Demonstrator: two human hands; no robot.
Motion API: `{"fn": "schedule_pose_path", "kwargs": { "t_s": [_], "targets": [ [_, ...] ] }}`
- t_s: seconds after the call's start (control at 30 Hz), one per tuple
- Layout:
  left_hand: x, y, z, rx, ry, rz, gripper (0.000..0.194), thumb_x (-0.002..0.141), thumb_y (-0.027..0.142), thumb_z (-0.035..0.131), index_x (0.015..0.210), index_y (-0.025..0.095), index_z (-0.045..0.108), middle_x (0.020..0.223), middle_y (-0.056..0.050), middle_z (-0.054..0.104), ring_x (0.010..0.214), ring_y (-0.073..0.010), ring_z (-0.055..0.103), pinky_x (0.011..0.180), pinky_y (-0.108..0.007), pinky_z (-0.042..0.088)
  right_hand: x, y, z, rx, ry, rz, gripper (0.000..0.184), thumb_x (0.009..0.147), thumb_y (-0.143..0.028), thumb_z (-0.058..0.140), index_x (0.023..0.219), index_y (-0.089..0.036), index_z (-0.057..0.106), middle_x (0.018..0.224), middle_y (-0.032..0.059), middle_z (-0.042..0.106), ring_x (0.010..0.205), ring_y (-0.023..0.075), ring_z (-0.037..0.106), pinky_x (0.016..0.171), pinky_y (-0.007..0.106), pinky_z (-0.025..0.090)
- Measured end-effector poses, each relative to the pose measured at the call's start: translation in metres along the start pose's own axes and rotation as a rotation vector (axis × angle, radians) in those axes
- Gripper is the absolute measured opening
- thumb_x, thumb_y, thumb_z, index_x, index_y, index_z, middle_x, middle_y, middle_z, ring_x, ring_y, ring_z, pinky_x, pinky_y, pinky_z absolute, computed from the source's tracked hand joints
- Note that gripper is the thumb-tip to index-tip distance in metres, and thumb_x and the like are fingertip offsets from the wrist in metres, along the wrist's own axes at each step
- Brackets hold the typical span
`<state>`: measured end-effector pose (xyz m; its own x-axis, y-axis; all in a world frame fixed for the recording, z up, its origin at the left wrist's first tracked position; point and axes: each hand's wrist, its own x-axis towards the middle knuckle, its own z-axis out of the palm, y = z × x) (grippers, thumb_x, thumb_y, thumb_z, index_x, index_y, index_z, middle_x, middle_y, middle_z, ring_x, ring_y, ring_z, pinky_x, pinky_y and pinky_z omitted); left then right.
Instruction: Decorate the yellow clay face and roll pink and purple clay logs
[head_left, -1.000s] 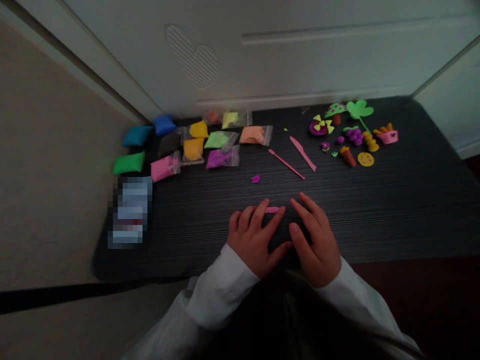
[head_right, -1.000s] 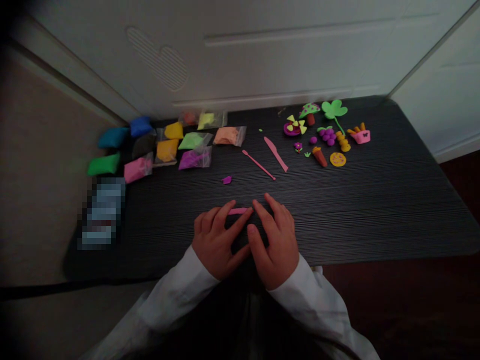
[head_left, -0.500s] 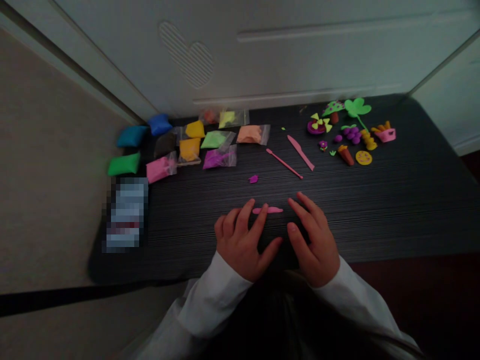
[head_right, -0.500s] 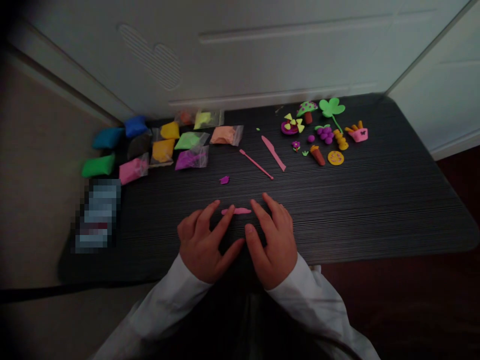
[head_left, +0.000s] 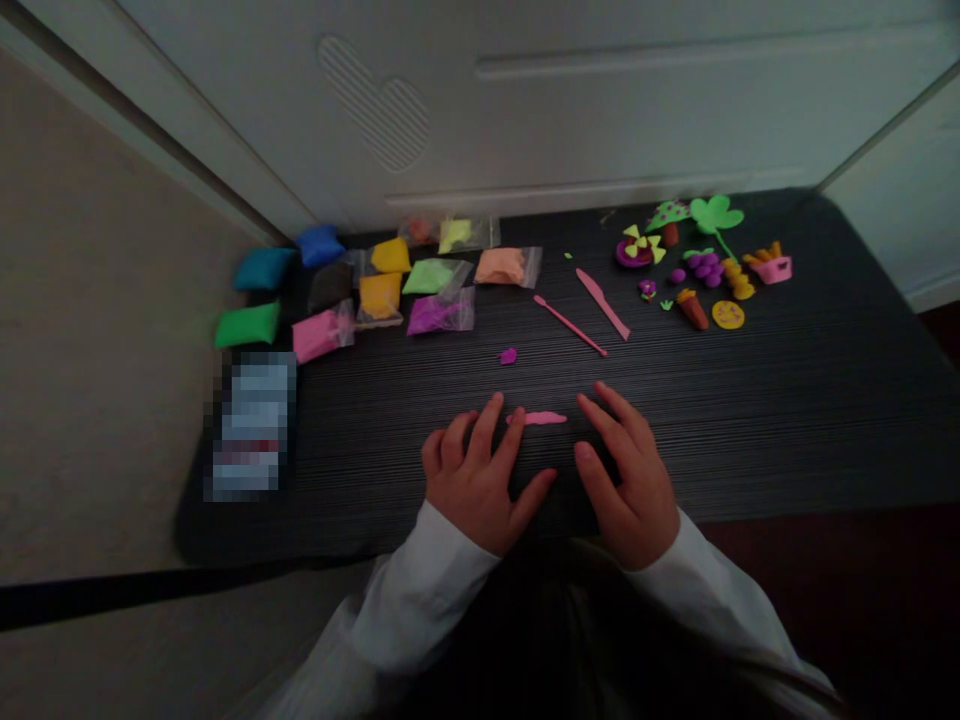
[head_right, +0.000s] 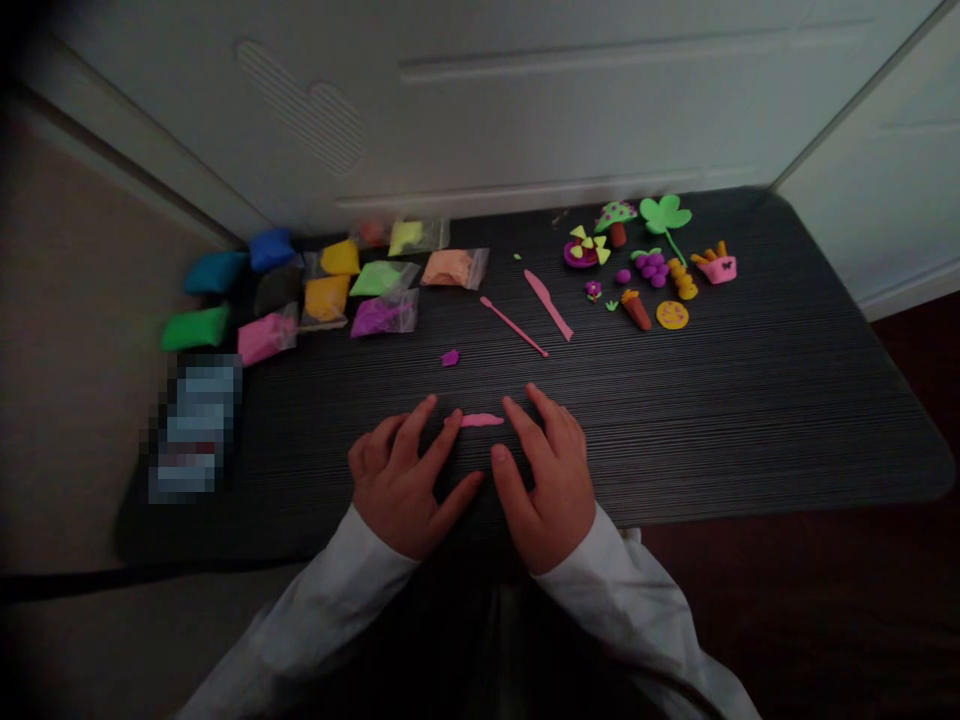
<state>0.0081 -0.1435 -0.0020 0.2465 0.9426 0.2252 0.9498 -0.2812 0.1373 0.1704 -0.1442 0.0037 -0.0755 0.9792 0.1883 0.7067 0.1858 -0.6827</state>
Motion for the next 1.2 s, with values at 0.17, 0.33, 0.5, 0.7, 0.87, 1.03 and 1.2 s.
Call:
{"fn": "schedule_pose_path", "kwargs": {
  "t_s": [0.17, 0.33, 0.5, 0.7, 0.87, 1.03, 1.2],
  "targets": [
    [-0.001, -0.001, -0.001, 0.008, 0.0, 0.001, 0.057, 0.07, 0.054, 0.047, 0.119, 0.024, 0.047, 0.129, -0.008, 0.041, 0.106, -0.0307, 0.037, 0.085, -0.047, 0.027, -0.001, 0.0, 0.0, 0.002, 0.002, -0.003, 0.041, 0.081, -0.027, 0.041, 0.121, -0.019, 0.041, 0.132, 0.0084, 0.034, 0.121, 0.0201, 0.031, 0.1, 0.044, 0.028],
    [-0.001, -0.002, 0.0, 0.012, 0.01, -0.01, 0.059, 0.069, 0.054, 0.048, 0.119, 0.022, 0.047, 0.13, -0.009, 0.04, 0.106, -0.0312, 0.037, 0.086, -0.047, 0.026, -0.001, 0.0, 0.0, 0.006, 0.014, -0.008, 0.041, 0.081, -0.027, 0.041, 0.121, -0.02, 0.041, 0.132, 0.0085, 0.034, 0.12, 0.0213, 0.032, 0.098, 0.046, 0.03],
    [-0.001, -0.003, 0.0, 0.015, 0.007, -0.018, 0.058, 0.069, 0.053, 0.049, 0.118, 0.022, 0.048, 0.13, -0.008, 0.04, 0.107, -0.031, 0.036, 0.086, -0.046, 0.026, 0.001, 0.0, 0.0, -0.003, 0.009, -0.007, 0.041, 0.081, -0.027, 0.041, 0.121, -0.02, 0.041, 0.132, 0.0087, 0.034, 0.12, 0.022, 0.033, 0.098, 0.046, 0.03],
    [-0.002, -0.005, 0.0, 0.009, 0.026, -0.009, 0.062, 0.068, 0.055, 0.049, 0.119, 0.02, 0.046, 0.131, -0.01, 0.038, 0.107, -0.0308, 0.036, 0.087, -0.046, 0.025, 0.0, 0.001, 0.001, -0.002, 0.018, -0.013, 0.041, 0.081, -0.028, 0.041, 0.121, -0.021, 0.041, 0.131, 0.0084, 0.035, 0.119, 0.0222, 0.034, 0.097, 0.047, 0.03],
    [-0.002, -0.006, 0.0, 0.025, -0.005, -0.003, 0.061, 0.069, 0.054, 0.048, 0.119, 0.019, 0.046, 0.131, -0.008, 0.038, 0.107, -0.0308, 0.037, 0.086, -0.046, 0.025, 0.0, 0.0, 0.0, -0.006, 0.001, -0.001, 0.041, 0.081, -0.027, 0.041, 0.121, -0.02, 0.041, 0.132, 0.008, 0.034, 0.12, 0.0209, 0.032, 0.099, 0.045, 0.029],
    [-0.005, -0.01, -0.003, 0.0, 0.049, 0.014, 0.058, 0.068, 0.05, 0.051, 0.118, 0.021, 0.047, 0.131, -0.01, 0.038, 0.106, -0.0294, 0.038, 0.087, -0.045, 0.027, 0.0, 0.0, 0.001, 0.003, 0.018, -0.015, 0.042, 0.081, -0.027, 0.041, 0.122, -0.021, 0.04, 0.132, 0.0081, 0.035, 0.12, 0.0223, 0.033, 0.097, 0.047, 0.03],
    [-0.004, -0.01, -0.005, 0.003, 0.058, 0.024, 0.049, 0.068, 0.049, 0.053, 0.11, 0.023, 0.055, 0.127, -0.008, 0.044, 0.104, -0.0302, 0.039, 0.085, -0.046, 0.027, 0.0, 0.001, 0.0, -0.002, 0.015, -0.015, 0.042, 0.08, -0.028, 0.041, 0.122, -0.021, 0.04, 0.131, 0.0083, 0.035, 0.12, 0.0228, 0.033, 0.098, 0.047, 0.03]
  ]
}}
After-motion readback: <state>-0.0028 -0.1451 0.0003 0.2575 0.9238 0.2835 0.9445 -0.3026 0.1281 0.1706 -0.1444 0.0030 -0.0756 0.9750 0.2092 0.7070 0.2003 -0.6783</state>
